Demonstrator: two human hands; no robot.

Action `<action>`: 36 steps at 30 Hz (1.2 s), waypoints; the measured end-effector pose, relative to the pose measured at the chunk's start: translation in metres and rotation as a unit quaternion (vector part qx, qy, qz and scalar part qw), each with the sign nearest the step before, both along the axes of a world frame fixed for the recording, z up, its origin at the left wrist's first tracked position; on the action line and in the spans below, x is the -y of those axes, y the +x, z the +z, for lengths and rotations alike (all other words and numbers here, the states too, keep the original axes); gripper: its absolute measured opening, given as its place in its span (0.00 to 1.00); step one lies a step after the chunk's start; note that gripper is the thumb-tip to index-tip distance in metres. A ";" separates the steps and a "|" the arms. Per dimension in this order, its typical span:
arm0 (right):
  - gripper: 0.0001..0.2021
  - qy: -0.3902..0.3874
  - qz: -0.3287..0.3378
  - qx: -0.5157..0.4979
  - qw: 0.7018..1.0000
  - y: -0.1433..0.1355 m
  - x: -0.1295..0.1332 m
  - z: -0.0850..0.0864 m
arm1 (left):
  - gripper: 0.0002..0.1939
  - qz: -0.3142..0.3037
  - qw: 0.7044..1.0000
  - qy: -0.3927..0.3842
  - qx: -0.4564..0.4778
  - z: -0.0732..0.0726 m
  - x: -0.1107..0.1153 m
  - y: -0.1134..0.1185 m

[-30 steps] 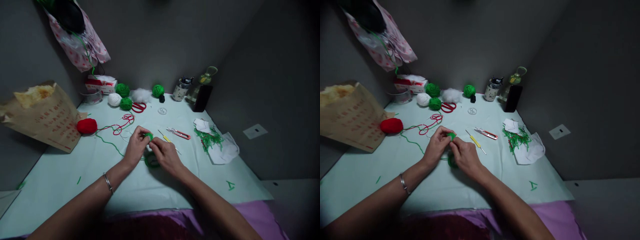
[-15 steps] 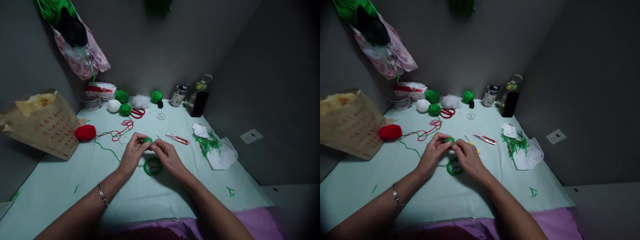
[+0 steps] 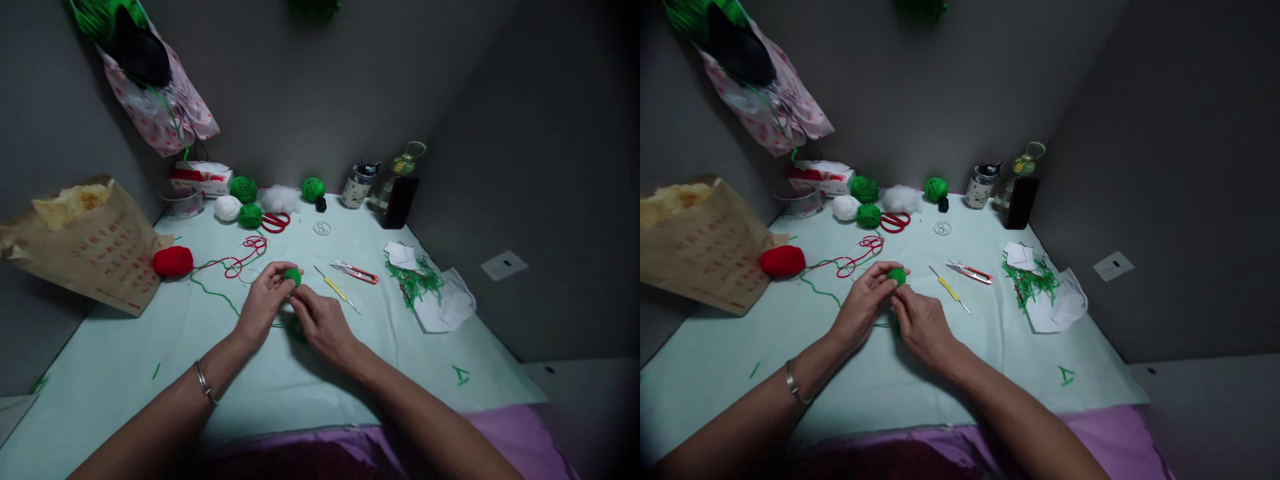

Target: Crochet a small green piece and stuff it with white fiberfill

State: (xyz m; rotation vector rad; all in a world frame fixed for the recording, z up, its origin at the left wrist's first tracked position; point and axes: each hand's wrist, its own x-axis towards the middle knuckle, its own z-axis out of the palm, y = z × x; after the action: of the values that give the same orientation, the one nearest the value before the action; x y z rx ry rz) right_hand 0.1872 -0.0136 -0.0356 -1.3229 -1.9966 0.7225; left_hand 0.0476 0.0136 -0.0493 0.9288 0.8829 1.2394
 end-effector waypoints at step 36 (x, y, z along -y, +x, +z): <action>0.20 -0.221 0.070 -0.257 0.938 0.029 -0.024 0.008 | 0.12 0.001 0.998 0.047 -0.036 0.004 -0.002 -0.007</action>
State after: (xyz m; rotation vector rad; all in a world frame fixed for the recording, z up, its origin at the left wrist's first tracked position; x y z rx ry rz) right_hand 0.2166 0.0106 -0.0279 -1.0751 -1.5586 1.4837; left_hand 0.0407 0.0155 -0.0456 1.0540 0.8879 1.2648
